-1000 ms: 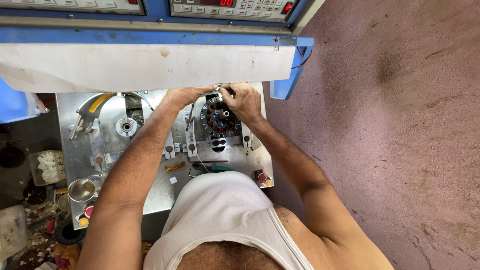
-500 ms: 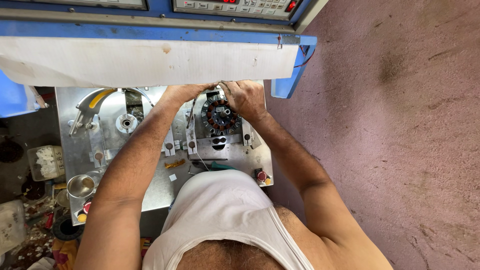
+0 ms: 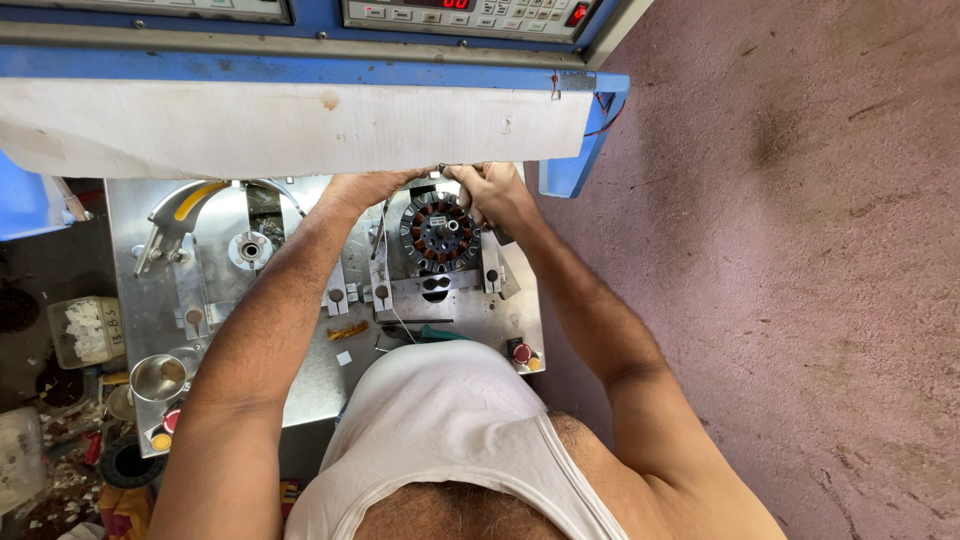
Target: The person works on a motor stator mounted on a machine by threading thin wires through the coils, using pliers to pull and position wires, and pressing buttons on a control panel.
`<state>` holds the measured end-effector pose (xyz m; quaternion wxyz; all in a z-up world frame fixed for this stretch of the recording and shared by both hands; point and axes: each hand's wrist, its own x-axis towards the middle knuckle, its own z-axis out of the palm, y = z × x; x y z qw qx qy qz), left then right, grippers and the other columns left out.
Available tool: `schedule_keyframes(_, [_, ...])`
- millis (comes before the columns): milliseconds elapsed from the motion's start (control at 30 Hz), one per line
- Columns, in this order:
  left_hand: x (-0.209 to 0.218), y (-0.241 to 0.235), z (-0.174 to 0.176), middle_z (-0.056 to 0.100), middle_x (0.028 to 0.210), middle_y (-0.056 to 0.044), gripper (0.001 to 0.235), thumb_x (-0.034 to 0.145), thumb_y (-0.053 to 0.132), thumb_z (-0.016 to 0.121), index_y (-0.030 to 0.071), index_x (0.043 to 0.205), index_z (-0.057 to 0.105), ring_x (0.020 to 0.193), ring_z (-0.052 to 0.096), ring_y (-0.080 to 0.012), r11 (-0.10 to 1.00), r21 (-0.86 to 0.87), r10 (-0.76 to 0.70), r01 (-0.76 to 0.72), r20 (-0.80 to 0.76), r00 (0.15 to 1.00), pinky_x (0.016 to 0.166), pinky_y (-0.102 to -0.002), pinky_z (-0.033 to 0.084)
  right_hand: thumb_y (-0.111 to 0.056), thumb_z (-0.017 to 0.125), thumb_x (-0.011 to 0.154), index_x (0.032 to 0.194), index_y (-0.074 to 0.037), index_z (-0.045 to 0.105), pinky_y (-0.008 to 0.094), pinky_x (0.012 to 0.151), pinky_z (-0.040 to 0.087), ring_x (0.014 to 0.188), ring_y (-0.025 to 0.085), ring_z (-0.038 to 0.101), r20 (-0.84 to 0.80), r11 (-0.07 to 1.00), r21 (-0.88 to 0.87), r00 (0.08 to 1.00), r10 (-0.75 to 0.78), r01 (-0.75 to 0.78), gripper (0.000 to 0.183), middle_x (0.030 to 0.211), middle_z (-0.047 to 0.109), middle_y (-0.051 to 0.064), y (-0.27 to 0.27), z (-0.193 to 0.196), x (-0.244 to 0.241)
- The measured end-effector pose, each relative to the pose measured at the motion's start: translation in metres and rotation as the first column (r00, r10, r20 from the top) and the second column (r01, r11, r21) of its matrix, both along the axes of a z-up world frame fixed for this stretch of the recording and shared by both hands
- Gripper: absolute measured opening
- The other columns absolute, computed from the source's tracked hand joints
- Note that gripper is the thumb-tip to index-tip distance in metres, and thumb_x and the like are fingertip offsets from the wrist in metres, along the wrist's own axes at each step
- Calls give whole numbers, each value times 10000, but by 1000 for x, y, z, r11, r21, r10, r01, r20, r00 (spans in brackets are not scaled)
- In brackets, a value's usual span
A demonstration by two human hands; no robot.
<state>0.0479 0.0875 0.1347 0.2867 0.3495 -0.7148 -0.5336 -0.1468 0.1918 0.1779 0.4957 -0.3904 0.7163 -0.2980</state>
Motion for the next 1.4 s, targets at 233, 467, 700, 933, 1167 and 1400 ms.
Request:
schedule_keyframes(233, [-2,4,18,745,951,-35,361,893,328,807,118,1170,708,835,707,-104,990,140,10,-11,11,1000,657,-290,631,-350,695,980,899,-76,755,260,380,451,469,74,549,-924,574,-379,327,-196,-726,292,618,648,15,7,-31,2])
schedule_keyframes(467, [1,1,15,741,930,-39,375,909,374,795,132,1183,712,854,700,-135,1000,-6,-8,9,102,995,682,-306,610,-153,633,1019,1024,-66,752,239,242,389,337,55,520,-966,684,-102,237,105,-722,147,571,658,-1,-15,-57,-5])
schedule_keyframes(700, [0,1,4,743,1087,-59,437,890,389,803,127,1225,703,1039,670,-182,972,-232,2,18,85,996,862,-362,568,-168,565,1039,1071,6,710,182,264,374,364,75,549,358,955,249,900,-247,164,229,572,638,56,-16,-11,2])
schedule_keyframes(933, [0,-1,-3,739,1062,-44,450,892,472,794,161,1204,704,1042,682,-176,991,-123,60,-44,124,990,832,-385,596,-437,613,1045,985,-92,682,266,424,517,589,122,607,-748,851,-388,660,-66,-355,357,808,688,66,37,-3,33])
schedule_keyframes(1167, [13,-9,-24,729,1113,-76,450,958,492,761,105,1183,716,1039,651,-204,939,-344,108,-23,230,967,848,-434,553,-454,685,981,1025,-158,674,530,1125,339,1158,255,621,-922,675,-315,383,-52,-667,299,1015,729,51,65,4,85])
schedule_keyframes(1400, [42,13,-9,749,1039,-36,298,967,339,659,132,1177,705,932,740,-155,993,-6,118,-121,269,956,842,-371,591,-332,699,924,1043,-99,700,693,1173,150,1091,363,652,-947,697,-235,321,-7,-678,263,768,711,106,65,9,115])
